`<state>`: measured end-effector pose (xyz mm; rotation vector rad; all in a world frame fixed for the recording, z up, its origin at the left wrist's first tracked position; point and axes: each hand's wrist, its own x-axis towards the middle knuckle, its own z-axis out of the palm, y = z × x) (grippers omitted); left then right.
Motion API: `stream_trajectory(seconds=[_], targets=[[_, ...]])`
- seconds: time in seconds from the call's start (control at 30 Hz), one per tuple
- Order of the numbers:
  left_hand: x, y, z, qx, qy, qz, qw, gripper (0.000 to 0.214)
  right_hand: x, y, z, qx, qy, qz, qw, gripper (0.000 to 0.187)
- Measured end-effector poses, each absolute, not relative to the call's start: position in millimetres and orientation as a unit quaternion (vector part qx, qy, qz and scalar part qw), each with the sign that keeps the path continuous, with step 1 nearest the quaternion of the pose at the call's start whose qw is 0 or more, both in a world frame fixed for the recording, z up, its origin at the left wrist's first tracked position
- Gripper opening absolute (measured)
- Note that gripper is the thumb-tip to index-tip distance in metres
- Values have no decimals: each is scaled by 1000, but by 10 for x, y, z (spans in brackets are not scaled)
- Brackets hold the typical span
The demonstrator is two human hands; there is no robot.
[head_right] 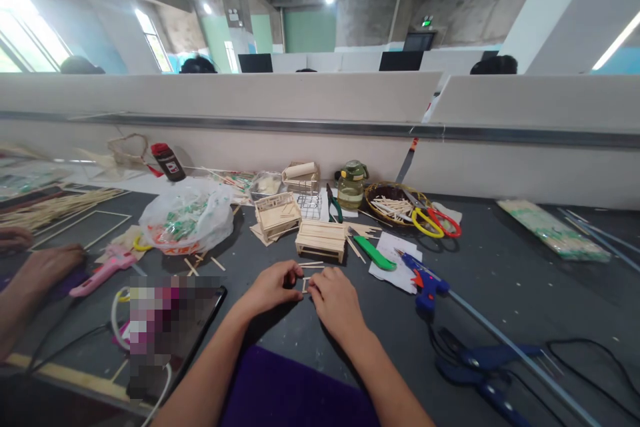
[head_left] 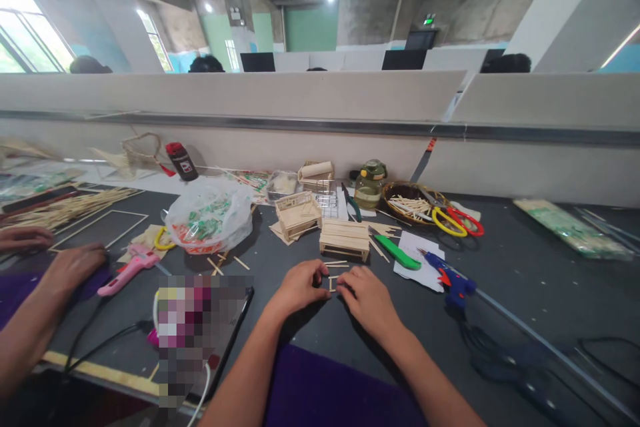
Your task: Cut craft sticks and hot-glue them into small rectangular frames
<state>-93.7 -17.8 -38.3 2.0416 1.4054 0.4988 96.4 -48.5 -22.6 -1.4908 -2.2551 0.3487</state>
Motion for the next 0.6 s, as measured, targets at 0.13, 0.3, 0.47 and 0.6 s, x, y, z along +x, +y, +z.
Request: stream_trajectory(seconds=[0.13, 0.3, 0.47, 0.6], targets=[[-916, -190, -354, 777, 533, 183, 279, 29, 969, -491, -323, -536, -809, 125, 206, 23], [-897, -195, -316, 787, 532, 170, 261, 23, 932, -490, -329, -536, -815, 117, 187, 25], [-895, -202, -301, 790, 532, 167, 255, 21, 930, -469, -357, -537, -817, 116, 174, 27], [-898, -207, -301, 792, 527, 173, 253, 21, 930, -475, -372, -537, -818, 112, 171, 27]])
